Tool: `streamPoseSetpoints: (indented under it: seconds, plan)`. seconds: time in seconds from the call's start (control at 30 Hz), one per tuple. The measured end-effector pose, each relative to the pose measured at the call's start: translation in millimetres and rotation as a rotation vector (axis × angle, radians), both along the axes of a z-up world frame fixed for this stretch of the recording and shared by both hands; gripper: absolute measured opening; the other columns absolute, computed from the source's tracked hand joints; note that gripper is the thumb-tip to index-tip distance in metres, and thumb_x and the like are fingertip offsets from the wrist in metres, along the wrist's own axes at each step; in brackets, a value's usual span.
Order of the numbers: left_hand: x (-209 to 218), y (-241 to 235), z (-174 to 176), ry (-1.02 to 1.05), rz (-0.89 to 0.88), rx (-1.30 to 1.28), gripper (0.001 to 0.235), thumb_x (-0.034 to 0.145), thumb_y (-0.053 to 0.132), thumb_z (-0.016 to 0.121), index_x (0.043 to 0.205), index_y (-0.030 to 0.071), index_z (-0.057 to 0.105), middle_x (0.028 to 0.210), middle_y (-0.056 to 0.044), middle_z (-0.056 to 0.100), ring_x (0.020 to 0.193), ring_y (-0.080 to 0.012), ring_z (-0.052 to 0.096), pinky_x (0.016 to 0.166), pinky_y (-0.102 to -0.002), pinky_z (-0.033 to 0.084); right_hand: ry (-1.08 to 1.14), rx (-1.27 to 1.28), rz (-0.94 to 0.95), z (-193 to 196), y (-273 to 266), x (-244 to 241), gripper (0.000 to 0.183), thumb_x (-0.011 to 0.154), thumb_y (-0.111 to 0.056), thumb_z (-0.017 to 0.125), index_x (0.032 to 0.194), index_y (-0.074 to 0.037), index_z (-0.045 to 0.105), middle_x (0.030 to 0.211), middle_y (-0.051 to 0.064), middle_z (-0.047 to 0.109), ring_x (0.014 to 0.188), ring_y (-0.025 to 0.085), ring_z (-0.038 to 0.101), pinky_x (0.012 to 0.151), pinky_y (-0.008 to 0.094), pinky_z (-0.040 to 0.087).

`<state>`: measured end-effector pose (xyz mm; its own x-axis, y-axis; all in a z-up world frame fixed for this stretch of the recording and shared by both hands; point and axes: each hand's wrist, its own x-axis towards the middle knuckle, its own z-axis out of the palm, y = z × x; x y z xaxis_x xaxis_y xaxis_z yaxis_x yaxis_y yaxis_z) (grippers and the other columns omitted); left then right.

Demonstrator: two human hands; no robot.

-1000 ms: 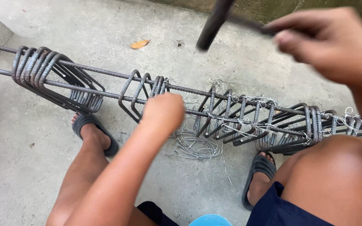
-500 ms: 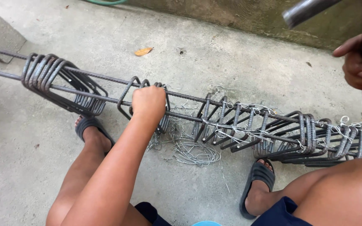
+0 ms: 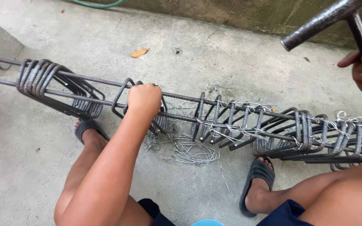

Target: Tying metal stirrups to rebar rods using wire and a manual twisting tool to create a reinforcement cage

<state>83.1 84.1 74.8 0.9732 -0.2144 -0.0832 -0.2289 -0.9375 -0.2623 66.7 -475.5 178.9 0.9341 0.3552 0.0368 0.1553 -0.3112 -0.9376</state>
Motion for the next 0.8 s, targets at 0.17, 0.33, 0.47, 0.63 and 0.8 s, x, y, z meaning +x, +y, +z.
streamPoseSetpoints:
  seconds: [0.17, 0.33, 0.47, 0.63, 0.8]
  plan:
    - [-6.5, -1.1, 14.5, 0.051, 0.075, -0.079, 0.017, 0.087, 0.016, 0.065, 0.088, 0.008, 0.079, 0.088, -0.012, 0.077, 0.074, -0.0295, 0.075, 0.062, -0.040, 0.057, 0.141, 0.147, 0.058, -78.2, -87.4, 56.1, 0.051, 0.119, -0.048, 0.043, 0.132, 0.001, 0.052, 0.053, -0.008, 0.035, 0.035, 0.001, 0.030, 0.024, 0.013, 0.029]
    - [-11.8, 0.4, 2.9, -0.024, 0.040, -0.108, 0.019, 0.087, 0.021, 0.066, 0.080, 0.008, 0.078, 0.078, -0.011, 0.076, 0.063, -0.0282, 0.073, 0.057, -0.039, 0.055, -0.009, -0.386, -0.112, 4.8, 60.4, 10.0, 0.040, 0.102, -0.002, 0.045, 0.136, 0.017, 0.056, 0.056, 0.024, 0.048, 0.030, 0.027, 0.036, 0.020, 0.038, 0.030]
    - [-24.2, -5.2, 9.5, 0.025, 0.208, -0.244, 0.021, 0.088, 0.015, 0.060, 0.084, 0.006, 0.078, 0.081, -0.015, 0.076, 0.067, -0.0327, 0.074, 0.061, -0.044, 0.059, -0.073, -0.808, -0.141, 53.2, 188.8, -31.1, 0.030, 0.099, -0.009, 0.062, 0.127, -0.008, 0.072, 0.076, 0.014, 0.078, 0.051, 0.024, 0.061, 0.044, 0.034, 0.045]
    - [-38.3, 2.8, 1.6, -0.131, 0.158, -0.346, 0.017, 0.089, 0.016, 0.060, 0.083, 0.007, 0.073, 0.079, -0.013, 0.075, 0.064, -0.0345, 0.073, 0.057, -0.046, 0.059, -0.115, -0.995, 0.052, 44.6, 258.5, -17.3, 0.035, 0.097, -0.027, 0.061, 0.130, -0.017, 0.069, 0.088, 0.007, 0.082, 0.047, 0.021, 0.064, 0.044, 0.034, 0.047]
    - [-28.4, 41.3, -5.0, -0.260, 0.133, -0.396, 0.040, 0.091, 0.043, 0.071, 0.111, 0.010, 0.060, 0.103, -0.012, 0.062, 0.092, -0.0316, 0.063, 0.081, -0.047, 0.049, -0.230, -0.963, 0.117, 51.4, 304.9, -9.5, 0.024, 0.098, -0.023, 0.062, 0.116, -0.012, 0.073, 0.079, 0.008, 0.080, 0.047, 0.023, 0.065, 0.048, 0.036, 0.049]
